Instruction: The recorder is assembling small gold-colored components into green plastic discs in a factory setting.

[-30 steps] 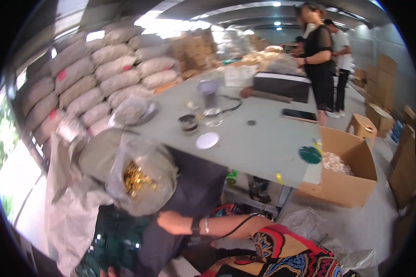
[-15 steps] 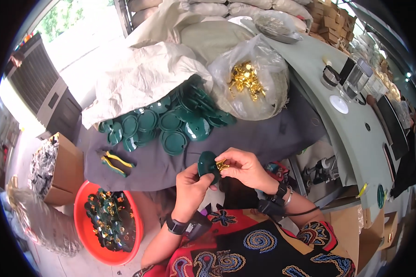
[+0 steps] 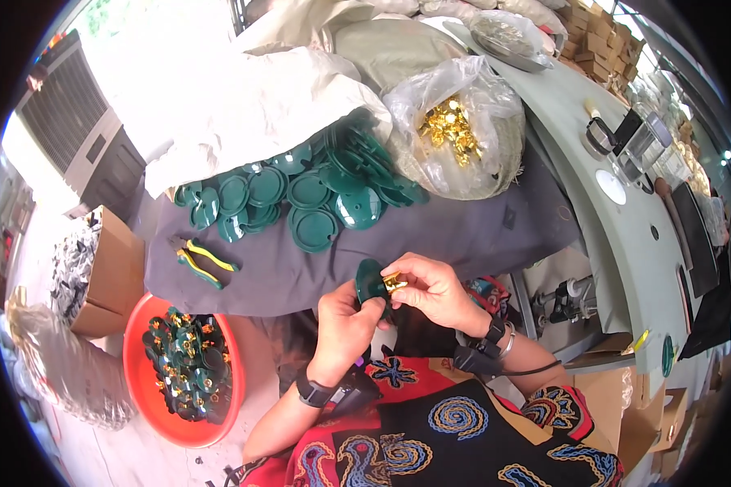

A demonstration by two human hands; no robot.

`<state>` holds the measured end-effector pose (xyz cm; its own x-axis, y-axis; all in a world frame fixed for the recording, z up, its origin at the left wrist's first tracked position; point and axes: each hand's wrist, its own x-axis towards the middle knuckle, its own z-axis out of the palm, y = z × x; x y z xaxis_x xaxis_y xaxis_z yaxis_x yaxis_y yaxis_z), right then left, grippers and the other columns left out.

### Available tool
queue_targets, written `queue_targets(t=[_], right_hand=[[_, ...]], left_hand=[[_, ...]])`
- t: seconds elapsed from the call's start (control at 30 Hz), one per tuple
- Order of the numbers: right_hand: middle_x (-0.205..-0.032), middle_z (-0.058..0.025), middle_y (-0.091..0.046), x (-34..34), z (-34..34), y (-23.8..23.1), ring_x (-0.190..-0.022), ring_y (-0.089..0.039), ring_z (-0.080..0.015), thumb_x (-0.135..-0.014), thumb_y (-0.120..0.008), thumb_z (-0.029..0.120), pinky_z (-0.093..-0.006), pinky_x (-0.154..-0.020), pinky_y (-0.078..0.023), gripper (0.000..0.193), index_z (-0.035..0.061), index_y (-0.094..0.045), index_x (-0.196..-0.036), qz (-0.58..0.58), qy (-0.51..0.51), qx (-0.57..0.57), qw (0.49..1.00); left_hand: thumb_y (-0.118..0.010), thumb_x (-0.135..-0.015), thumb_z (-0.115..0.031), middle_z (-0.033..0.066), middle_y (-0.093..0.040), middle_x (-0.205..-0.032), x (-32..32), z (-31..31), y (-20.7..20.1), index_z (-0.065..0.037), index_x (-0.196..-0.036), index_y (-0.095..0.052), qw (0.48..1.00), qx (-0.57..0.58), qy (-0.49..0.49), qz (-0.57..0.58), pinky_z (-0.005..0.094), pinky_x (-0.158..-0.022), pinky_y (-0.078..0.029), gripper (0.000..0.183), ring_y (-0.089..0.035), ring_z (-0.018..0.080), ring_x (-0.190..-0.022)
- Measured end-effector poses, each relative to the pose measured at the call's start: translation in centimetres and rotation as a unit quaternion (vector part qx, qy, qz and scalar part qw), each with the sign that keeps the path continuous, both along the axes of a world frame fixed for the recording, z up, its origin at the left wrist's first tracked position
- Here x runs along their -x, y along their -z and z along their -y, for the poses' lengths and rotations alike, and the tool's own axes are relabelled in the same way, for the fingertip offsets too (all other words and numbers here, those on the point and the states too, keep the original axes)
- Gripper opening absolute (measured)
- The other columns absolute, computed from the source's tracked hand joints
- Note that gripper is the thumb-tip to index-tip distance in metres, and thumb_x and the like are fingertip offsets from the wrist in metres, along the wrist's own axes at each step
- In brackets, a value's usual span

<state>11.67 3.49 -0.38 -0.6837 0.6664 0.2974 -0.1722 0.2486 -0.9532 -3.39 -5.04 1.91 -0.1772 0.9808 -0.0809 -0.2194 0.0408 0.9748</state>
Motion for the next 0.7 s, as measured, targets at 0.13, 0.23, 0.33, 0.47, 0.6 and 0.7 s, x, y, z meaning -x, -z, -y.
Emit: queue_targets(t=[0.13, 0.23, 0.33, 0.47, 0.6, 0.7], right_hand=[[-0.085, -0.0046, -0.057, 0.5, -0.1, -0.9, -0.077, -0.061, -0.0114, -0.083, -0.063, 0.001, -0.0272, -0.067, -0.052, 0.023, -0.0006, -0.054, -0.104, 0.101, 0.070, -0.258, 0.958], [-0.085, -0.0034, -0.058, 0.8, 0.1, -0.6, -0.076, -0.060, -0.0099, -0.087, -0.059, 0.002, -0.0243, -0.062, -0.050, 0.017, -0.0005, -0.055, -0.103, 0.104, 0.084, -0.267, 0.954], [-0.077, -0.0057, -0.060, 0.8, 0.8, -0.5, -0.063, -0.060, -0.0093, -0.085, -0.058, 0.001, -0.0248, -0.054, -0.050, 0.016, -0.0021, -0.052, -0.100, 0.083, 0.052, -0.021, 0.995], [-0.076, -0.0045, -0.060, 1.8, 1.3, 0.5, -0.057, -0.057, -0.0078, -0.089, -0.056, 0.006, -0.0227, -0.048, -0.047, 0.014, -0.0037, -0.055, -0.099, 0.036, 0.035, 0.206, 0.977], [-0.079, -0.0051, -0.061, 3.1, 0.4, -0.2, -0.063, -0.060, -0.0095, -0.089, -0.060, 0.011, -0.0245, -0.056, -0.051, 0.022, -0.0032, -0.055, -0.105, 0.068, -0.062, 0.159, 0.983], [-0.078, -0.0046, -0.061, 2.3, -3.0, -1.3, -0.067, -0.061, -0.0106, -0.087, -0.064, 0.012, -0.0258, -0.058, -0.052, 0.025, -0.0022, -0.056, -0.106, 0.107, 0.040, 0.021, 0.993]], left_hand=[[-0.054, -0.080, 0.001, 0.0064, -0.062, -0.073, 0.0, -0.2, 1.3, 0.005, -0.087, -0.061, 0.999, -0.020, -0.015, -0.042, 0.0223, -0.049, -0.046, 0.011, -0.057, 0.0116, -0.056], [-0.056, -0.076, 0.002, 0.0097, -0.058, -0.066, -0.2, -0.2, 1.4, 0.005, -0.080, -0.058, 0.968, -0.110, -0.061, -0.217, 0.0284, -0.048, -0.045, 0.006, -0.055, 0.0177, -0.052], [-0.058, -0.067, 0.003, 0.0155, -0.048, -0.062, -0.4, -0.4, 1.3, 0.004, -0.078, -0.052, 0.880, -0.245, -0.101, -0.396, 0.0392, -0.045, -0.042, 0.012, -0.049, 0.0312, -0.049], [-0.058, -0.068, 0.002, 0.0136, -0.048, -0.068, -0.1, -0.1, 1.6, 0.003, -0.093, -0.052, 0.798, -0.250, -0.078, -0.543, 0.0425, -0.045, -0.042, 0.026, -0.053, 0.0330, -0.054], [-0.059, -0.074, -0.005, 0.0139, -0.055, -0.068, 3.8, -0.2, 2.9, 0.004, -0.092, -0.061, 0.854, -0.257, -0.078, -0.446, 0.0335, -0.049, -0.045, 0.020, -0.057, 0.0250, -0.054], [-0.057, -0.083, -0.005, 0.0020, -0.064, -0.078, 8.7, 1.3, 3.0, -0.001, -0.091, -0.062, 0.967, -0.065, -0.163, -0.187, 0.0227, -0.046, -0.044, 0.011, -0.058, 0.0093, -0.061]])
